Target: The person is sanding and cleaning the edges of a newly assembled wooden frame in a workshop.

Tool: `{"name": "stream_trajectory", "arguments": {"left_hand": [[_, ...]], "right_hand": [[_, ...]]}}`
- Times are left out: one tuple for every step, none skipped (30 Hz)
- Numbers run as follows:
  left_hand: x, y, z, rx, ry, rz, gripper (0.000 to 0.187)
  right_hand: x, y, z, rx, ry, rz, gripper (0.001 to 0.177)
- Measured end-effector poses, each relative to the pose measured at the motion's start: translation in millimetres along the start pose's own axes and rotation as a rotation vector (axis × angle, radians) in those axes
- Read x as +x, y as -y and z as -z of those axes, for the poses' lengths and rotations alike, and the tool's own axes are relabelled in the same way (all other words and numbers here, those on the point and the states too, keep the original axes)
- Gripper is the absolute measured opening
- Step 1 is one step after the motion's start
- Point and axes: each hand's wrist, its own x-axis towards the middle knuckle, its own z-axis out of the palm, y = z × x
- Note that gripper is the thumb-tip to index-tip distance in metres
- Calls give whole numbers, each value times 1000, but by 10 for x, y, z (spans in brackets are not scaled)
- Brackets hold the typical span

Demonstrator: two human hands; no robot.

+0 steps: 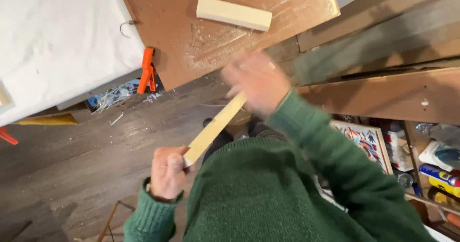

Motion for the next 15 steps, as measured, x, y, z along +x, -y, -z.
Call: {"name": "stream_trajectory", "arguments": {"left_hand": [[-44,18,11,2,-2,8,71],[-82,32,24,-11,1,21,71],[-115,43,35,-25,3,34,71],[-61,88,-22,-27,3,20,71],[-4,134,-80,-50,8,17,72],[-35,143,-137,-75,15,37,73],[-46,136,-155,-79,18,46,73],[-35,140,-160,-40,6,32,73],[-26,140,-159,-1,-7,19,74],[-41,185,-88,3,-10,8,74],[-59,230,-13,-11,-22,-13,76],[-159,250,38,-28,-37,-17,78],[-234,300,131,-27,-42,-10,78],[-255,367,231,-23,4,-30,80],[-274,432,330,-18,50,-50,82]], "right_hand": [[119,-260,-394,5,5,5,40],[232,-517,-789,-76,-244,77,45],[342,-774,-1184,-155,-493,150,53],[253,-510,-961,-167,-501,146,53],[165,-243,-746,-120,-521,230,55],[27,77,-576,-56,-523,314,58],[-11,96,-659,-50,-514,311,58],[-28,112,-731,-53,-640,406,56],[-45,135,-798,-56,-766,500,54],[42,0,-630,-63,-775,503,54],[125,-127,-461,-92,-487,314,54],[165,-224,-326,-108,-184,130,54],[179,-427,-514,-106,-179,137,54],[206,-656,-678,-66,-326,70,55],[235,-887,-839,-26,-473,5,56]]}}
